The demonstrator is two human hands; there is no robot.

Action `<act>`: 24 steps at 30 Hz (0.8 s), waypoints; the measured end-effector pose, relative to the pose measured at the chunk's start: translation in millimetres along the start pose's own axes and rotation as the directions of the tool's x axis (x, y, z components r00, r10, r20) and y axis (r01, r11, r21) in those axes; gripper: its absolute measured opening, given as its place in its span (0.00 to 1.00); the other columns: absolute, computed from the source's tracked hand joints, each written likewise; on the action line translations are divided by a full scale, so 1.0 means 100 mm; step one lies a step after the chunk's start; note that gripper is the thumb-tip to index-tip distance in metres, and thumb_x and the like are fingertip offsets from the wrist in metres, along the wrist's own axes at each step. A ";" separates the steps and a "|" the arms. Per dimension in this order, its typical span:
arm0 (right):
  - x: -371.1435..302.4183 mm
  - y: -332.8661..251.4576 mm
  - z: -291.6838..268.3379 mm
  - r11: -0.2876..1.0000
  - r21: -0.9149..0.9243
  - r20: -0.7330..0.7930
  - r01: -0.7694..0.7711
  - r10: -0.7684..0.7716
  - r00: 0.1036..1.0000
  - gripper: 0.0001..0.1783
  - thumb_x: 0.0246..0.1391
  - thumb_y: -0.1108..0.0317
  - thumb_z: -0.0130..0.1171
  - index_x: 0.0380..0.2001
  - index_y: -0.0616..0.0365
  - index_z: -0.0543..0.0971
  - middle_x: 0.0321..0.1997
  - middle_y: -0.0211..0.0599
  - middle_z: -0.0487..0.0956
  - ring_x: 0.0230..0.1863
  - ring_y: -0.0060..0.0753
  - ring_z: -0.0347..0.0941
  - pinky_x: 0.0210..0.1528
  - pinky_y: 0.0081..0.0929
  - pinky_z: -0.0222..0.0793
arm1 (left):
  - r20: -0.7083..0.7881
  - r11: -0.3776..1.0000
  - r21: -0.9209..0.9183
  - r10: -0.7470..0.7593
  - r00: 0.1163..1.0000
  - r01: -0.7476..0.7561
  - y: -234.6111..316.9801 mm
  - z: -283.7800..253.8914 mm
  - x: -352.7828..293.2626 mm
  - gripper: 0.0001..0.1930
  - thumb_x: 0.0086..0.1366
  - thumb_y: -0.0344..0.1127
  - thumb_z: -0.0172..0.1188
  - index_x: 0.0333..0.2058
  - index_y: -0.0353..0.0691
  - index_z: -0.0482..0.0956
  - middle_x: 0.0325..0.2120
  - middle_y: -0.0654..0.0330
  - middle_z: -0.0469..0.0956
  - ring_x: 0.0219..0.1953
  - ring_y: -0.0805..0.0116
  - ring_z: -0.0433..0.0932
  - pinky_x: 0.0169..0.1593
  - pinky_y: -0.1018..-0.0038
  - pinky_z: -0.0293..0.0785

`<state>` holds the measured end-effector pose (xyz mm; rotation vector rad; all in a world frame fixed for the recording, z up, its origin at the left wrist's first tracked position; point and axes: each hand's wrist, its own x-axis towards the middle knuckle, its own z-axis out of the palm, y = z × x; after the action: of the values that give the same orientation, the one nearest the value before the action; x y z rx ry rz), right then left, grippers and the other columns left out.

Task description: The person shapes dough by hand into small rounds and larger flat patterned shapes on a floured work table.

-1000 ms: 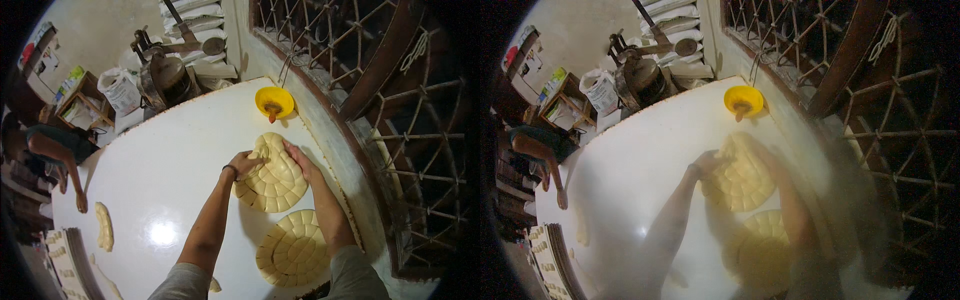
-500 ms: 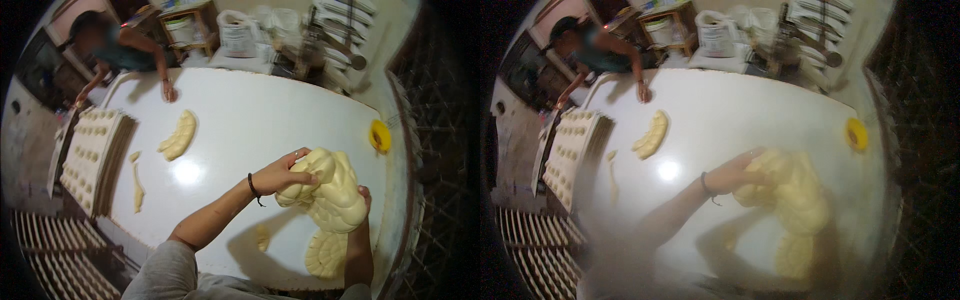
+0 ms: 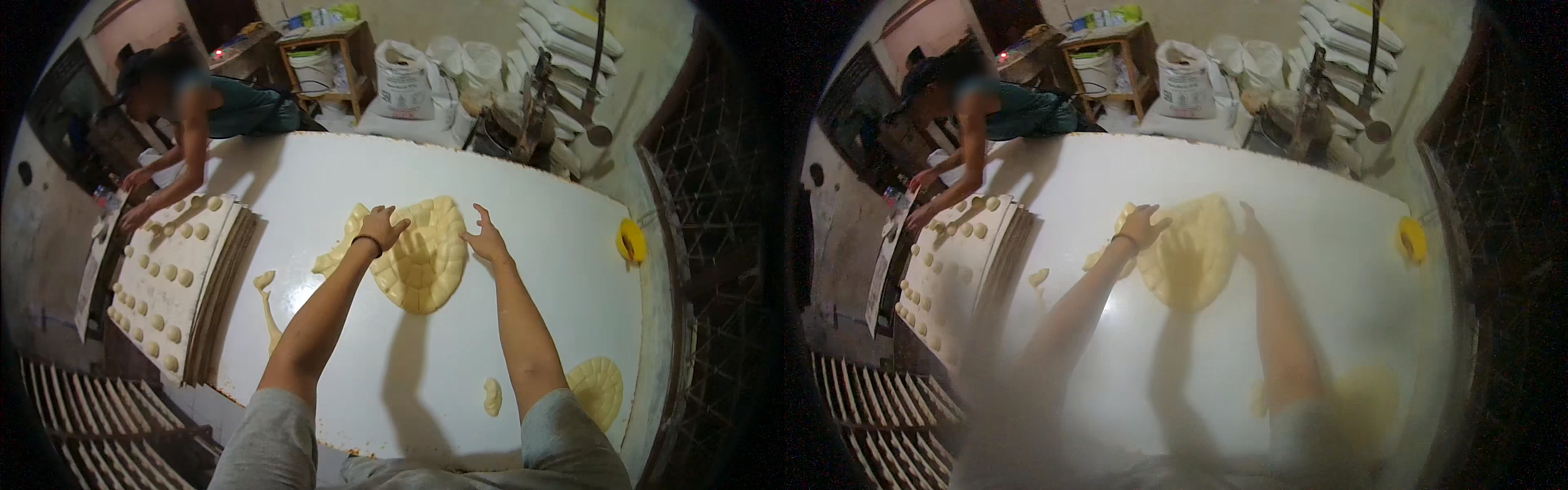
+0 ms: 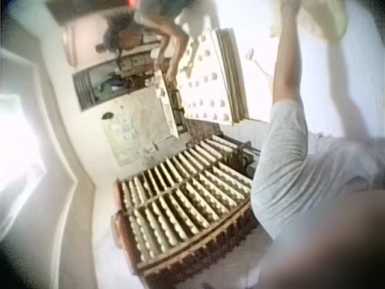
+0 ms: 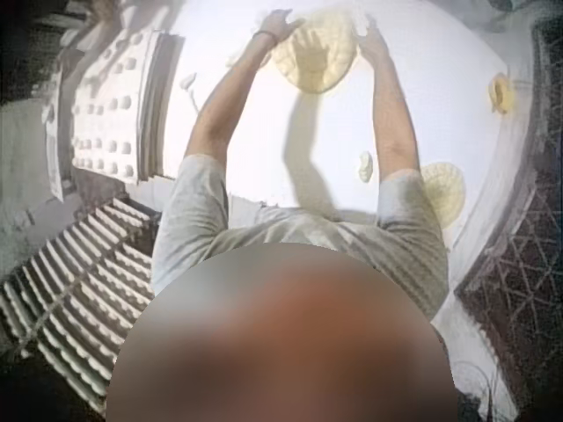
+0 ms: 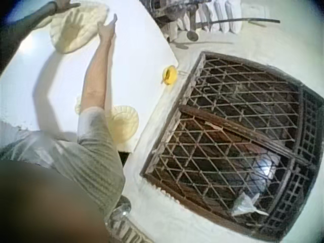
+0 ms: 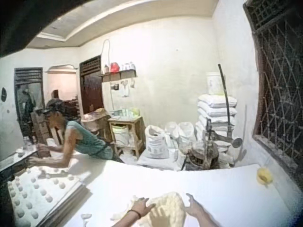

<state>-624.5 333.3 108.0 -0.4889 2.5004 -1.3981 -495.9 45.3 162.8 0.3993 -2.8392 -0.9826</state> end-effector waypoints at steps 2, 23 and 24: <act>-0.36 0.47 -0.16 0.985 -0.170 -0.075 -0.042 0.030 0.997 0.37 0.67 0.63 0.64 0.76 0.38 0.62 0.64 0.44 0.79 0.61 0.38 0.78 0.63 0.45 0.74 | 0.130 0.987 -0.160 0.052 0.990 -0.031 0.28 0.38 -0.28 0.34 0.69 0.56 0.66 0.62 0.33 0.78 0.61 0.40 0.77 0.63 0.46 0.76 0.68 0.59 0.71; -4.95 3.25 -3.69 0.574 0.809 -0.295 -0.129 0.585 0.756 0.50 0.72 0.35 0.50 0.81 0.58 0.50 0.85 0.46 0.50 0.83 0.41 0.49 0.82 0.40 0.47 | 0.641 0.735 -0.657 0.429 0.637 0.165 3.88 4.56 -2.11 0.44 0.69 0.50 0.70 0.74 0.33 0.60 0.65 0.47 0.74 0.66 0.59 0.74 0.68 0.64 0.72; -4.99 3.25 -3.73 0.525 0.834 -0.205 -0.173 0.584 0.785 0.51 0.71 0.35 0.50 0.81 0.57 0.49 0.86 0.45 0.49 0.84 0.41 0.48 0.83 0.40 0.45 | 0.692 0.744 -0.632 0.417 0.589 0.215 3.95 4.59 -2.06 0.46 0.67 0.50 0.71 0.74 0.32 0.60 0.66 0.47 0.73 0.66 0.58 0.74 0.68 0.64 0.72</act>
<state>-358.1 980.2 43.3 0.6495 1.7299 -2.3514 -468.3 673.6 43.9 -0.4546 -2.7129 -2.5755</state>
